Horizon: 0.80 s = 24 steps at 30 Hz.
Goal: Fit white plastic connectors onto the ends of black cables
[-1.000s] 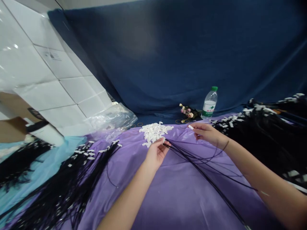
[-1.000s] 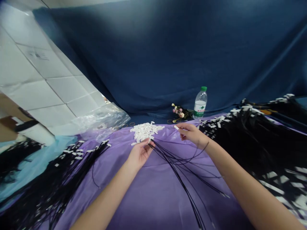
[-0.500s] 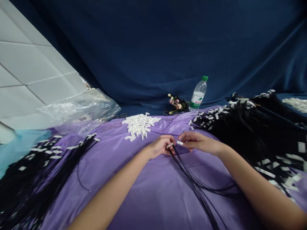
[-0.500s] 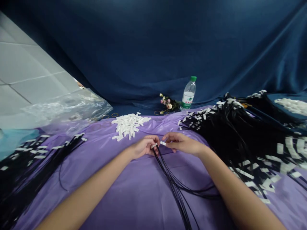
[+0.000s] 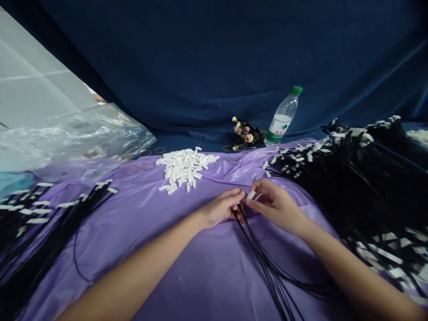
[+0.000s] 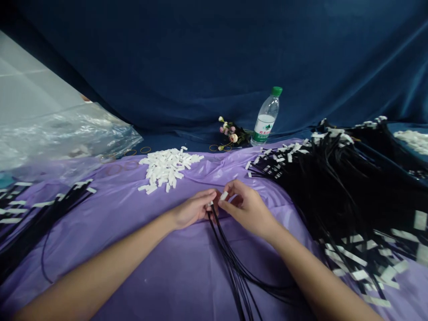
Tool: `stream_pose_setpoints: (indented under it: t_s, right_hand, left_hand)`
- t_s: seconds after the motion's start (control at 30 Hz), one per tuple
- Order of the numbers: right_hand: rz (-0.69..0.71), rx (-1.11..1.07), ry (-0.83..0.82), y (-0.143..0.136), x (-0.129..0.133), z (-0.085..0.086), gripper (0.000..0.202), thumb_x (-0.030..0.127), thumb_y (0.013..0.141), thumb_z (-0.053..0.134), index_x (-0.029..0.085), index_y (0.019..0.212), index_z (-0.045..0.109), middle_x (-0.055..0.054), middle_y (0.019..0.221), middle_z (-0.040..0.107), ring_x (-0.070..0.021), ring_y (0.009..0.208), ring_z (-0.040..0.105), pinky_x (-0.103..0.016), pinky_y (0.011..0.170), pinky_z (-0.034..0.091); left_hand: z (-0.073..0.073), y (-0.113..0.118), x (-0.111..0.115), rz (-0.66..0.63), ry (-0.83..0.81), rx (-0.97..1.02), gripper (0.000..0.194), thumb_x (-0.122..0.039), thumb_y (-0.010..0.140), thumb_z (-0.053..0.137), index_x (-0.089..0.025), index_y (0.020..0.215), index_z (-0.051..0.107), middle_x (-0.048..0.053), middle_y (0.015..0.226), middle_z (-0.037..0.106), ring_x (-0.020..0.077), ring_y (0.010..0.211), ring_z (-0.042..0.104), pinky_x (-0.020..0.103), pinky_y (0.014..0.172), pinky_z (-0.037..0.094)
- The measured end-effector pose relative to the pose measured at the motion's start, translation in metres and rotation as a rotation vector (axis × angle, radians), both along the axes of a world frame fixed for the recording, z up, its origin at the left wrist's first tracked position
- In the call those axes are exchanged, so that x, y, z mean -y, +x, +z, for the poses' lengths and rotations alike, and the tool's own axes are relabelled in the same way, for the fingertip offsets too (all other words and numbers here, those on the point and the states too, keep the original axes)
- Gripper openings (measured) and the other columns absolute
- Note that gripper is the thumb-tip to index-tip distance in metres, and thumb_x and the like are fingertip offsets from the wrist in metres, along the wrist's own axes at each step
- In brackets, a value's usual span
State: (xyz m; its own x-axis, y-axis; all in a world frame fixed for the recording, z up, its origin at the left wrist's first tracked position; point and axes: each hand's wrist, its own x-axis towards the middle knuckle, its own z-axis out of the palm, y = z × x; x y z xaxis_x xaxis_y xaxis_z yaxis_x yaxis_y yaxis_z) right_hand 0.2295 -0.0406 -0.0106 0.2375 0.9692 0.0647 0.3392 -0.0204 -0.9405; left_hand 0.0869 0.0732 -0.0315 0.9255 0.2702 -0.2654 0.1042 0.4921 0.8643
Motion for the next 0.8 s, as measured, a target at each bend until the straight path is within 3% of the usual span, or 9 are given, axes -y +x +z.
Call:
stream_pose_setpoints:
  t_s: [0.17, 0.37, 0.57, 0.8]
  right_hand:
    - [-0.050, 0.091, 0.022, -0.0013, -0.0005, -0.0016, 0.016, 0.032, 0.081, 0.065, 0.020, 0.086, 0.057, 0.001, 0.076, 0.061, -0.0087, 0.058, 0.054, -0.020, 0.051, 0.040]
    - [-0.029, 0.045, 0.028, -0.0028, 0.0020, -0.0004, 0.013, 0.031, 0.080, 0.065, 0.020, 0.083, 0.059, 0.001, 0.075, 0.061, -0.0095, 0.058, 0.054, -0.021, 0.053, 0.041]
    - [-0.052, 0.018, 0.035, -0.0069, 0.0021, 0.0014, 0.012, 0.031, 0.079, 0.066, 0.020, 0.082, 0.061, 0.001, 0.075, 0.063, -0.0114, 0.062, 0.058, -0.022, 0.056, 0.043]
    - [-0.125, 0.092, -0.030, -0.0045, 0.0051, -0.0001, 0.021, 0.034, 0.076, 0.068, 0.021, 0.090, 0.060, -0.001, 0.083, 0.065, -0.0108, 0.057, 0.056, -0.024, 0.054, 0.044]
  left_hand:
    - [0.0037, 0.0010, -0.0003, -0.006, 0.020, -0.032, 0.031, -0.043, 0.075, 0.068, -0.017, 0.079, 0.053, -0.002, 0.070, 0.047, 0.0104, 0.062, 0.047, 0.028, 0.062, 0.044]
    - [0.0080, 0.0007, -0.0026, -0.064, 0.032, -0.035, 0.026, -0.038, 0.077, 0.068, -0.018, 0.087, 0.055, -0.001, 0.073, 0.050, 0.0115, 0.064, 0.052, 0.029, 0.063, 0.046]
    - [0.0080, -0.0003, -0.0048, -0.068, -0.012, -0.032, 0.030, -0.036, 0.073, 0.071, -0.018, 0.094, 0.057, -0.002, 0.072, 0.050, 0.0110, 0.065, 0.051, 0.028, 0.063, 0.044]
    - [0.0034, -0.0013, -0.0078, -0.073, -0.043, -0.014, 0.020, -0.032, 0.081, 0.066, -0.019, 0.087, 0.053, -0.004, 0.068, 0.048, 0.0074, 0.059, 0.047, 0.025, 0.062, 0.042]
